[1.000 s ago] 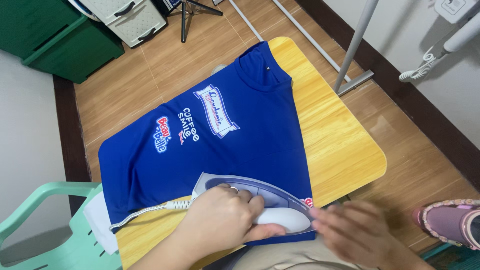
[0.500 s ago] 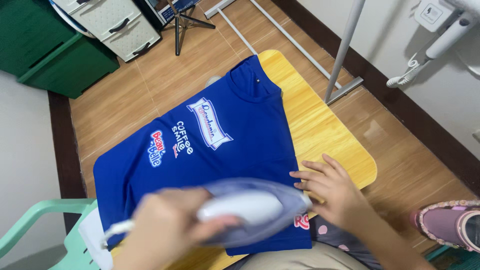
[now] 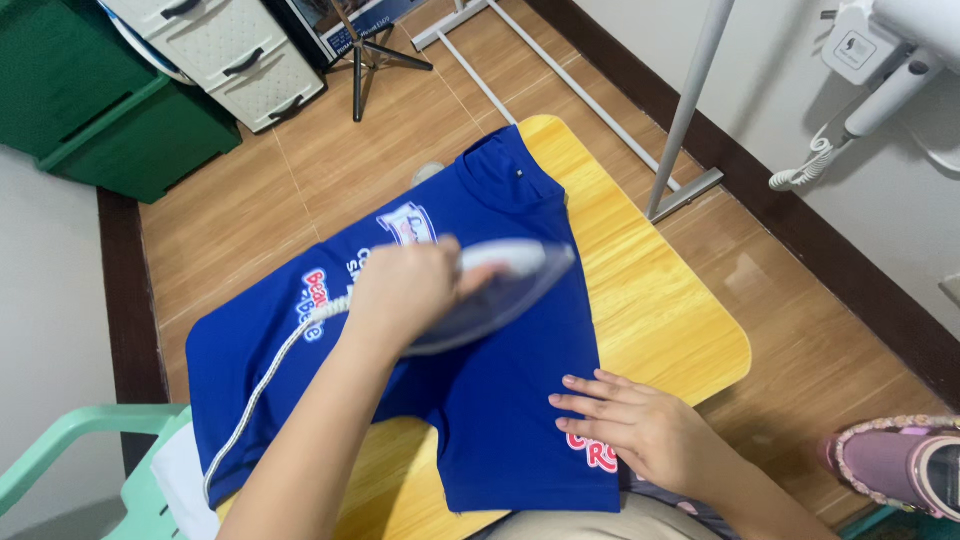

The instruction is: The person irons a blue t-shirt laid out on a wooden table using a white electric iron. They systematically smooth the fabric across the front and sleeves, then flip the shirt to iron the back. Finally, the person folds the t-shirt neatly on the table.

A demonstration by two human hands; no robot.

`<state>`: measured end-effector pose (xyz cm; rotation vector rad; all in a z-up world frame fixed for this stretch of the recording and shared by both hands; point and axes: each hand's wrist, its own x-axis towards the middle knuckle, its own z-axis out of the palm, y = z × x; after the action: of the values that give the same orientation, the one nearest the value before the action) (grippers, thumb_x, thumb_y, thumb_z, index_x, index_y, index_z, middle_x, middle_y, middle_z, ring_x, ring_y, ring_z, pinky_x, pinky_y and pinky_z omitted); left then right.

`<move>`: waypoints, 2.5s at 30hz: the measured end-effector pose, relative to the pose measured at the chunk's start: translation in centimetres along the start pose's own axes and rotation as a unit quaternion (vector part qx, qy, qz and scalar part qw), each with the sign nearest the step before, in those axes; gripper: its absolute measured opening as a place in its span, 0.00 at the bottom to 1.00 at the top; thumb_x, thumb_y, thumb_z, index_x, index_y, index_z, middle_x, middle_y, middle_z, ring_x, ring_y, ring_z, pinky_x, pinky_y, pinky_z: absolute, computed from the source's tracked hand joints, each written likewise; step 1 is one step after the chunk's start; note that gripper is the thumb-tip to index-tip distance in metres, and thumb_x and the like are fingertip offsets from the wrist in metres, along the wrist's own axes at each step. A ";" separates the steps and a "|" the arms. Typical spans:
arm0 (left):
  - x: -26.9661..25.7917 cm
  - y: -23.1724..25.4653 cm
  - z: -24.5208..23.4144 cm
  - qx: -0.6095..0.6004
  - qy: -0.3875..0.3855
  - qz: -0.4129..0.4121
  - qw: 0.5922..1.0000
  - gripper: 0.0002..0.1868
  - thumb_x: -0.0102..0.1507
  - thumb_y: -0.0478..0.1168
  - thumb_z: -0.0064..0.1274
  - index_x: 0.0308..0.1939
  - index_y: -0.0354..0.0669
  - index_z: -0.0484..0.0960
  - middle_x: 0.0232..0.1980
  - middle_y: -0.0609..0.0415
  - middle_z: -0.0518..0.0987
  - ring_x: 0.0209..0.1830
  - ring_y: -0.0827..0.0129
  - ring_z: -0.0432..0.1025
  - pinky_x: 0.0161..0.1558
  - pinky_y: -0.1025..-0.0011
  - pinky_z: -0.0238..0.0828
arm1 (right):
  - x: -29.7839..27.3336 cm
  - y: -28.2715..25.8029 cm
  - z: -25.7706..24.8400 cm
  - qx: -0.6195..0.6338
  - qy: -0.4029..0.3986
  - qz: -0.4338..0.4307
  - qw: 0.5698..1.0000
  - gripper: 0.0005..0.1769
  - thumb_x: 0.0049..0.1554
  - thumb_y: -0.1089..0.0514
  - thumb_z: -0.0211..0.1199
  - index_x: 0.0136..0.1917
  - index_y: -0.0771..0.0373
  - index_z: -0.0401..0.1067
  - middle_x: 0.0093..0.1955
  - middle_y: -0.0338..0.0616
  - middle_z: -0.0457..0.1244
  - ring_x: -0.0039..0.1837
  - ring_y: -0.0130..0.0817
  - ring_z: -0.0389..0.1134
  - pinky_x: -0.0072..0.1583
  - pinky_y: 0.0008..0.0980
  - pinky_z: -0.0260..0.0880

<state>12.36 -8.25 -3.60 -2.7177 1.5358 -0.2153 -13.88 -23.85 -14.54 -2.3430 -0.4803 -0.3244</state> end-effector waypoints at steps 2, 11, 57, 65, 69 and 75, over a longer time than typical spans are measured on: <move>1.4 -0.3 0.6 -0.008 0.029 -0.069 0.997 0.36 0.64 0.70 0.47 0.27 0.40 0.83 0.21 0.43 0.79 0.21 0.50 0.77 0.25 0.57 0.74 | -0.2 0.1 0.3 -0.010 -0.001 0.011 1.000 0.21 0.52 0.62 0.62 0.60 0.58 0.78 0.69 0.38 0.67 0.76 0.41 0.61 0.75 0.44 0.56; 2.2 -1.4 -0.5 -0.048 -0.068 0.041 0.996 0.36 0.60 0.73 0.49 0.26 0.42 0.84 0.21 0.42 0.79 0.26 0.47 0.77 0.32 0.53 0.74 | 0.0 0.1 0.1 -0.004 -0.014 0.001 1.000 0.23 0.51 0.63 0.62 0.60 0.58 0.79 0.71 0.39 0.65 0.77 0.42 0.58 0.75 0.45 0.54; -12.8 -13.0 -4.5 -0.122 -0.188 -0.348 0.910 0.36 0.57 0.75 0.45 0.33 0.47 0.89 0.28 0.48 0.85 0.36 0.54 0.81 0.45 0.58 0.76 | 3.2 4.2 7.5 -0.198 0.002 0.110 0.974 0.25 0.48 0.38 0.68 0.52 0.55 0.79 0.47 0.44 0.63 0.52 0.43 0.65 0.54 0.45 0.63; -16.0 -14.5 -4.3 -0.138 -0.187 -0.419 0.878 0.38 0.57 0.75 0.46 0.30 0.45 0.88 0.25 0.49 0.85 0.34 0.57 0.82 0.42 0.60 0.77 | 5.3 1.8 6.5 -0.206 0.091 0.030 0.974 0.13 0.51 0.52 0.64 0.48 0.59 0.75 0.48 0.43 0.64 0.51 0.41 0.65 0.54 0.42 0.65; -16.4 -14.2 -4.0 -0.141 -0.190 -0.425 0.874 0.37 0.58 0.75 0.44 0.31 0.45 0.89 0.28 0.49 0.86 0.35 0.56 0.82 0.43 0.60 0.78 | 3.7 4.7 7.0 -0.126 0.026 -0.031 0.991 0.11 0.52 0.55 0.66 0.46 0.62 0.74 0.44 0.43 0.65 0.48 0.39 0.68 0.49 0.38 0.64; -19.4 -12.3 -3.6 -0.129 -0.166 -0.418 0.884 0.36 0.57 0.74 0.45 0.38 0.47 0.88 0.32 0.44 0.85 0.38 0.48 0.81 0.44 0.56 0.78 | -4.1 14.5 12.1 -0.127 -0.178 -0.037 0.975 0.10 0.55 0.54 0.68 0.49 0.59 0.75 0.43 0.43 0.65 0.47 0.36 0.70 0.45 0.38 0.64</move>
<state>12.45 14.89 -1.30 -3.2045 0.2556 0.4686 -10.19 -26.30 -33.36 -2.6507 -0.7359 0.0066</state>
